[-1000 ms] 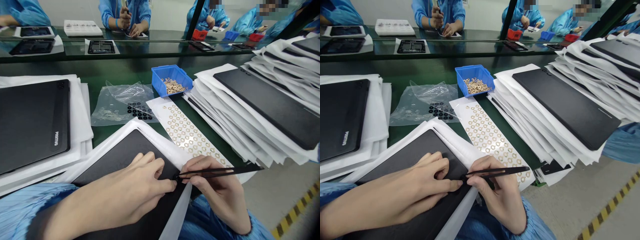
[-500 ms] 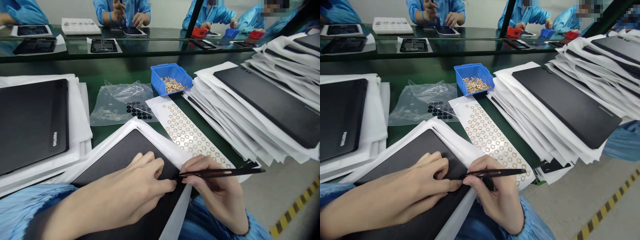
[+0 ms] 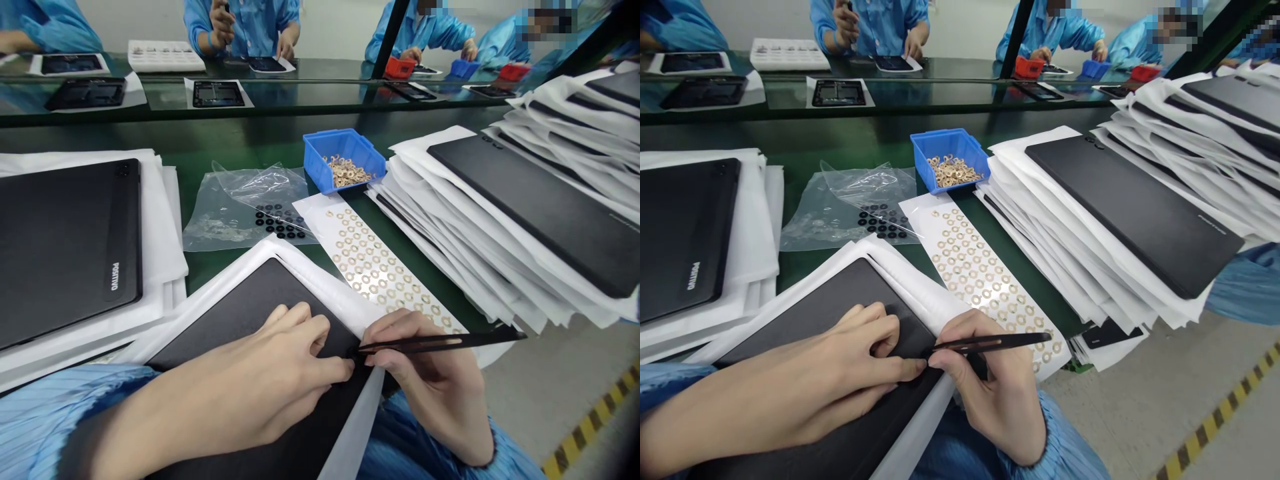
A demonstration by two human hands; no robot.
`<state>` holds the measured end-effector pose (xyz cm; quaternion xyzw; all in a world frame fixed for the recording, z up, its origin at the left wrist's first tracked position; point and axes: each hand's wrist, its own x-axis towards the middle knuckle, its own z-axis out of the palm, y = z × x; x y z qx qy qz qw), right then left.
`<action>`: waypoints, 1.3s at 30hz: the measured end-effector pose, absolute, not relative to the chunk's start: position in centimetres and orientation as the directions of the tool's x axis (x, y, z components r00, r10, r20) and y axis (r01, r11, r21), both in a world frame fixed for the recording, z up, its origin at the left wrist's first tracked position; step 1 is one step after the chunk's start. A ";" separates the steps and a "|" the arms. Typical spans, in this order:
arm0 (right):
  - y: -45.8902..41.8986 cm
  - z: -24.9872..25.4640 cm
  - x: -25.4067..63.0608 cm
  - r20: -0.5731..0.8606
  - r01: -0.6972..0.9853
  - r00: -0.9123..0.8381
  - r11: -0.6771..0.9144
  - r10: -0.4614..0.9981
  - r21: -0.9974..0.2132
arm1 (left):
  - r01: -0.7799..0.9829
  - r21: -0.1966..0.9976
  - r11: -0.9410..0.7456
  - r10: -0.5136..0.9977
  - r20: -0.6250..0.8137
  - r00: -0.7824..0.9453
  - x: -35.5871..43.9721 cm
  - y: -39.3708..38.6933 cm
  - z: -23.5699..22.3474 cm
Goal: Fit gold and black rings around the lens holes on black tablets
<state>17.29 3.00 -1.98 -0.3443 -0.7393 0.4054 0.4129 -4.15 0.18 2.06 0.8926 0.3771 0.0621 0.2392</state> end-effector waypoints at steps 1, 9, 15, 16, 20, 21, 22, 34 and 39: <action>3.0 -2.0 17.3 0.336 0.162 -0.416 0.432 0.845 -0.887 | 0.642 0.473 -0.603 0.703 -0.066 0.709 -4.1 0.2 2.1; 2.9 -2.0 17.4 0.323 0.192 -0.430 0.435 0.843 -0.880 | 0.632 0.465 -0.619 0.697 -0.046 0.716 -4.1 0.3 2.2; 2.9 -1.9 17.2 0.346 0.228 -0.418 0.465 0.840 -0.855 | 0.636 0.428 -0.642 0.696 -0.022 0.717 -4.1 0.4 2.0; 2.9 -1.9 17.2 0.349 0.224 -0.416 0.467 0.839 -0.855 | 0.636 0.435 -0.637 0.698 -0.025 0.716 -4.1 0.4 2.0; 3.0 -2.2 17.2 0.364 0.146 -0.399 0.450 0.842 -0.881 | 0.628 0.470 -0.620 0.695 -0.045 0.718 -4.1 0.4 2.0; 3.1 -2.2 17.2 0.363 0.131 -0.392 0.442 0.845 -0.887 | 0.627 0.483 -0.612 0.696 -0.047 0.716 -4.1 0.4 2.0; 3.1 -2.2 17.2 0.358 0.128 -0.388 0.434 0.849 -0.892 | 0.627 0.497 -0.599 0.701 -0.053 0.712 -4.2 0.4 2.0; 3.0 -2.0 16.9 0.429 0.222 -0.417 0.548 0.801 -0.807 | 0.633 0.545 -0.549 0.726 -0.064 0.685 -4.3 0.4 1.6; 2.9 -2.3 16.9 0.411 0.187 -0.405 0.514 0.817 -0.837 | 0.623 0.554 -0.552 0.726 -0.048 0.686 -4.4 0.3 1.5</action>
